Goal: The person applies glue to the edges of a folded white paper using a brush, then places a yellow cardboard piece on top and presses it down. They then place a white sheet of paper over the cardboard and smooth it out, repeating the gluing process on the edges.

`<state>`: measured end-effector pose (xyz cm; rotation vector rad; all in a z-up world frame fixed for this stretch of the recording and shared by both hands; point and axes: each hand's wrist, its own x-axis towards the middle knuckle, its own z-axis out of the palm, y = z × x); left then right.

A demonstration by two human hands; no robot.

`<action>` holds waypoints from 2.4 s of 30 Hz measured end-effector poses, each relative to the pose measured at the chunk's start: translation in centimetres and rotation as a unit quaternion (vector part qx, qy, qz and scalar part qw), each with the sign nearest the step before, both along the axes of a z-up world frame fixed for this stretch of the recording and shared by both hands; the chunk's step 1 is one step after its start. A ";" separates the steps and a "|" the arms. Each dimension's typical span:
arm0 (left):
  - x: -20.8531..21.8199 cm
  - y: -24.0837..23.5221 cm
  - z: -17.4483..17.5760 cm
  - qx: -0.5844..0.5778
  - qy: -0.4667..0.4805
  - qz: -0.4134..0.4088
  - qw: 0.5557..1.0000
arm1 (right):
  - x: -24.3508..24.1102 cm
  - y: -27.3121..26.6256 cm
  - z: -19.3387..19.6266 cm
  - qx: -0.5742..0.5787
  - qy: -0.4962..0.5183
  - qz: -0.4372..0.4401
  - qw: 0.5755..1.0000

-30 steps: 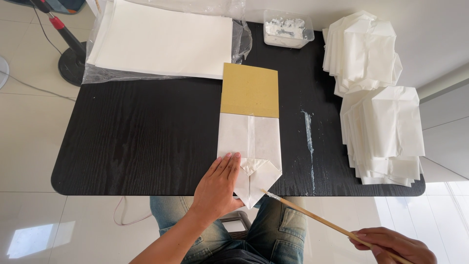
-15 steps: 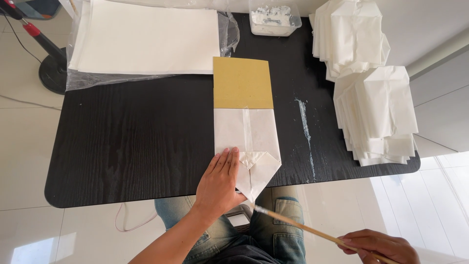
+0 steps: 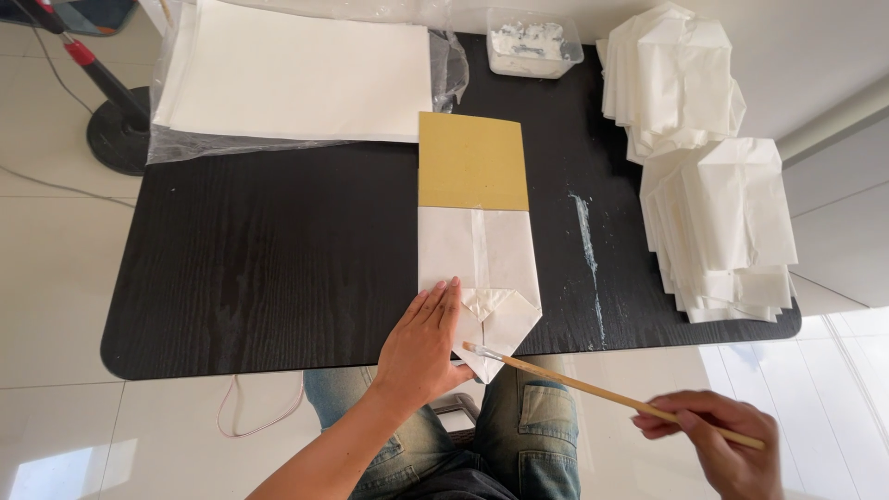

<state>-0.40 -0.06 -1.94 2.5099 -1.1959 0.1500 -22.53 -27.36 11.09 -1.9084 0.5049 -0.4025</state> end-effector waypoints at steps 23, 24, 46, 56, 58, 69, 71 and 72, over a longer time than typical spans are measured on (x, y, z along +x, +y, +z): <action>-0.1 0.1 1.0 0.004 0.022 0.006 1.000 | 4.1 -4.8 -1.9 0.044 0.068 0.040 0.996; -0.1 0.1 0.9 0.011 0.017 0.009 1.000 | 4.1 -5.1 -1.9 0.048 0.074 0.035 0.995; 0.0 0.1 1.2 -0.003 0.014 0.006 1.000 | 3.3 -9.3 1.9 0.060 0.152 -0.054 0.985; 0.0 0.1 1.4 -0.001 0.030 0.010 1.000 | 5.5 -8.1 -1.1 0.067 0.046 0.058 0.995; -0.1 0.1 1.5 -0.011 0.032 0.010 0.999 | 6.2 -7.9 -2.2 0.068 0.019 0.112 0.991; 0.0 0.1 1.4 0.004 0.036 0.009 0.999 | 6.7 -8.1 -3.2 0.074 0.056 0.129 0.987; -0.1 0.1 1.4 0.001 0.035 0.010 0.999 | 6.0 -8.7 -3.1 0.072 0.060 0.120 0.988; -0.1 0.1 1.4 -0.002 0.033 0.010 0.999 | 5.6 -9.0 -3.0 0.070 0.063 0.111 0.989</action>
